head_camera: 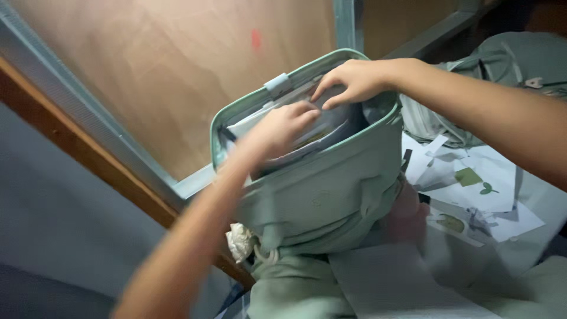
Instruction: The person places folded papers and a small pouch into a light green backpack, then zips the compartments closed. The person also handles a small pink plush toy and adjusts the bag's straps before closing the main compartment.
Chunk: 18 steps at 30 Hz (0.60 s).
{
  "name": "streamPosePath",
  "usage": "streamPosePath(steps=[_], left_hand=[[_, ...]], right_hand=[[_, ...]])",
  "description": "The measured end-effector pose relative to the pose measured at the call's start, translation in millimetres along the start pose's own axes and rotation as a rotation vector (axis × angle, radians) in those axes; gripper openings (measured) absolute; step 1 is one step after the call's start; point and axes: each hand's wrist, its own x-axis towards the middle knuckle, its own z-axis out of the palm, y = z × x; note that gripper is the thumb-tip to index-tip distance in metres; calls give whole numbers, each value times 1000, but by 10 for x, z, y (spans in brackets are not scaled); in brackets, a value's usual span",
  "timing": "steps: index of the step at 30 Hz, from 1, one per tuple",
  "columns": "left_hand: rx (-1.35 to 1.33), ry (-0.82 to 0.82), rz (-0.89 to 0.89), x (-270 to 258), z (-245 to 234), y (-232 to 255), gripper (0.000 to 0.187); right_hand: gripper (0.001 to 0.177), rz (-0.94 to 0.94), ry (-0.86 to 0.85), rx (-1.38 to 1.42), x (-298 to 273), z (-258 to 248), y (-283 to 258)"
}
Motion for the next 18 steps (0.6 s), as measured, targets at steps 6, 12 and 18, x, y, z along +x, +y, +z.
streamPosePath(steps=[6,12,18], left_hand=[[-91,-135,442,-1719,1171,584,38],[-207,-1024,-29,-2133,1927,250,121],[-480,-1301,-85,-2099,1959,103,122]], right_hand=[[53,129,-42,-33,49,8,-68],[57,128,-67,-12,-57,70,-212],[54,202,-94,-39,-136,120,-331]])
